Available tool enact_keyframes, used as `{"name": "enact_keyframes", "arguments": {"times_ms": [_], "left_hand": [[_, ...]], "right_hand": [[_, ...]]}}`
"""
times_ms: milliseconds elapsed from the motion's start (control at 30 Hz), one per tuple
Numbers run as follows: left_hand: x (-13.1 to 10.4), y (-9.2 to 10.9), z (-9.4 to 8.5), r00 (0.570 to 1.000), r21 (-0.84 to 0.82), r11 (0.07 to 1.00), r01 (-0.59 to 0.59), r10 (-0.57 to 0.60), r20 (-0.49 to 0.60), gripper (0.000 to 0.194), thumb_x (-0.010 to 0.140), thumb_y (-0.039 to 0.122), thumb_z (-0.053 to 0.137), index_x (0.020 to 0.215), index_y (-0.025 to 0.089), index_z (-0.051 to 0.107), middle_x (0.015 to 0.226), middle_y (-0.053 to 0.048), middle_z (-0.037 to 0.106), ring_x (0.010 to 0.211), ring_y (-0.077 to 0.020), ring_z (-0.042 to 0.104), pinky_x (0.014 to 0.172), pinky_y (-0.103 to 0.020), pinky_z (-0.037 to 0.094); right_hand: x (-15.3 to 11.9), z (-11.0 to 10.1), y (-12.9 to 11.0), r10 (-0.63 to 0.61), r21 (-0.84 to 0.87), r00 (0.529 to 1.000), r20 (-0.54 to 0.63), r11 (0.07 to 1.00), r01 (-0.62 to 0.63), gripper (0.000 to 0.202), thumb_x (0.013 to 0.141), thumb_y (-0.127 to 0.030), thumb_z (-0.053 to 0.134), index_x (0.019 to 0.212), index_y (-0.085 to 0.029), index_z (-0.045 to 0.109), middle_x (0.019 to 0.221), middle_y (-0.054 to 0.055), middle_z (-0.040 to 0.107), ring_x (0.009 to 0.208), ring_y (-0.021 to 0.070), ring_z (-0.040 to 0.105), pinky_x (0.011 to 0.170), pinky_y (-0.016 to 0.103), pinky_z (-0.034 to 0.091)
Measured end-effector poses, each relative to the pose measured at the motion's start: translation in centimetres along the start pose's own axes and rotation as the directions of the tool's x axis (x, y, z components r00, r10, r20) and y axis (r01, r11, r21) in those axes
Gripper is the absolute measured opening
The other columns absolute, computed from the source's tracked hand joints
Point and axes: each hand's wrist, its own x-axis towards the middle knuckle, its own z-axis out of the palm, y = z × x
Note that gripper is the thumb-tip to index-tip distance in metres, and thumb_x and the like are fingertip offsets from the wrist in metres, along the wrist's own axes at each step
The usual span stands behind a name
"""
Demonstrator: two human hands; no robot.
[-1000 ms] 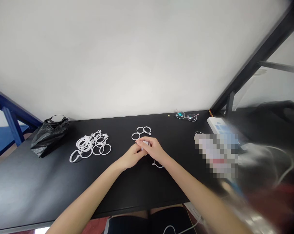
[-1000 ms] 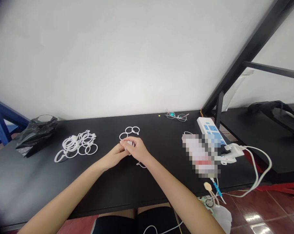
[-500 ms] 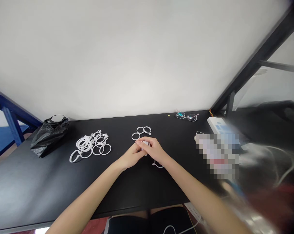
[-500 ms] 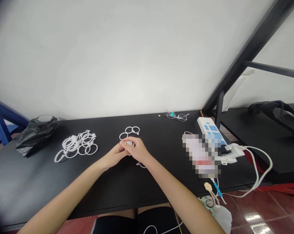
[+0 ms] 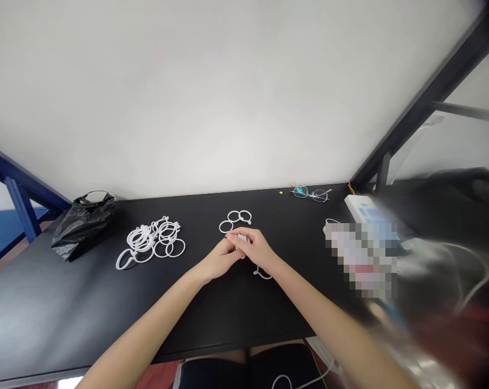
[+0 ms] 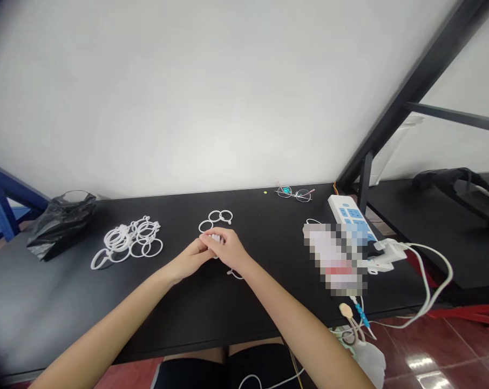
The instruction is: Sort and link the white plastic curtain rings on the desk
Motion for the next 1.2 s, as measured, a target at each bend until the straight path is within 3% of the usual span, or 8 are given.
{"name": "enact_keyframes", "arguments": {"times_ms": [467, 800, 1200], "left_hand": [[0.03, 0.15, 0.04, 1.000, -0.003, 1.000, 0.012, -0.012, -0.002, 0.018, 0.082, 0.031, 0.058, 0.082, 0.014, 0.061, 0.078, -0.002, 0.059, 0.078, -0.0159, 0.055, 0.075, -0.030, 0.045], [0.02, 0.11, 0.11, 1.000, 0.005, 1.000, 0.014, -0.014, -0.010, 0.018, 0.082, 0.032, 0.058, 0.077, 0.015, 0.059, 0.074, -0.001, 0.057, 0.080, -0.0169, 0.055, 0.074, -0.029, 0.045], [-0.13, 0.09, 0.10, 0.999, 0.013, 0.999, 0.034, -0.033, -0.025, 0.015, 0.082, 0.030, 0.057, 0.084, 0.015, 0.059, 0.076, -0.001, 0.056, 0.076, -0.0157, 0.054, 0.070, -0.028, 0.043]], "right_hand": [[-0.05, 0.03, -0.16, -0.014, -0.013, 1.000, -0.011, 1.000, 0.014, 0.024, 0.082, -0.039, 0.063, 0.088, -0.018, 0.074, 0.085, 0.004, 0.071, 0.081, 0.0177, 0.064, 0.075, 0.029, 0.049], [-0.04, 0.00, -0.12, -0.007, -0.021, 1.000, -0.007, 1.000, 0.007, 0.026, 0.082, -0.041, 0.063, 0.087, -0.018, 0.074, 0.080, 0.003, 0.069, 0.074, 0.0161, 0.063, 0.068, 0.028, 0.049], [-0.08, -0.02, 0.00, -0.001, 0.007, 1.000, 0.004, 1.000, 0.001, 0.027, 0.083, -0.041, 0.062, 0.088, -0.018, 0.074, 0.078, 0.003, 0.068, 0.070, 0.0144, 0.062, 0.065, 0.026, 0.048]]}}
